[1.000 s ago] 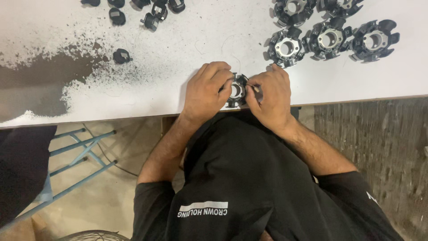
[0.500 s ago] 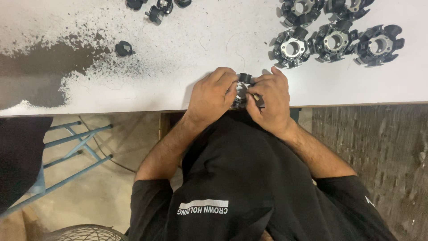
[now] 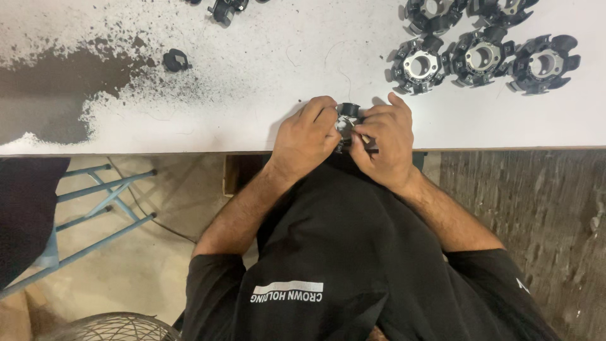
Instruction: The person sits at a white workbench assembling omni wheels, fitting black roller components onto wheel hubs by hand and pressing them into place, using a small hand tool to help seat the rollers. Completed wheel hubs accumulate on the table as the person works through the parts one at a time.
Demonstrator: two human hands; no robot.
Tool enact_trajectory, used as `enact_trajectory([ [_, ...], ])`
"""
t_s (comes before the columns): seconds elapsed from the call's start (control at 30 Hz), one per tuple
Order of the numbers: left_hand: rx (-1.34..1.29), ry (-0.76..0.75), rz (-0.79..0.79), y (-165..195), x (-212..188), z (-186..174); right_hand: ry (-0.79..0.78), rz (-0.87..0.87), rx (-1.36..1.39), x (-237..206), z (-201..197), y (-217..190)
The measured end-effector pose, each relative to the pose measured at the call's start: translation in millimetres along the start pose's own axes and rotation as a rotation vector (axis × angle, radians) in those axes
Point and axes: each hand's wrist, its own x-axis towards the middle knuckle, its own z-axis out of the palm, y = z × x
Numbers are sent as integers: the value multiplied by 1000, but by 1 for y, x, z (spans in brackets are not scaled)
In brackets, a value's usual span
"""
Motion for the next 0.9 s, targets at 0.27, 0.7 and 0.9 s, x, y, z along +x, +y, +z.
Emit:
enact_trajectory([
  [0.27, 34, 60, 1, 0, -7, 12, -32, -15, -66, 4, 2, -6],
  [0.7, 217, -137, -33, 33, 12, -7, 96, 175, -56, -21, -50, 16],
  [0.9, 93, -252, -45, 19, 69, 7, 233, 170, -405, -34, -109, 80],
])
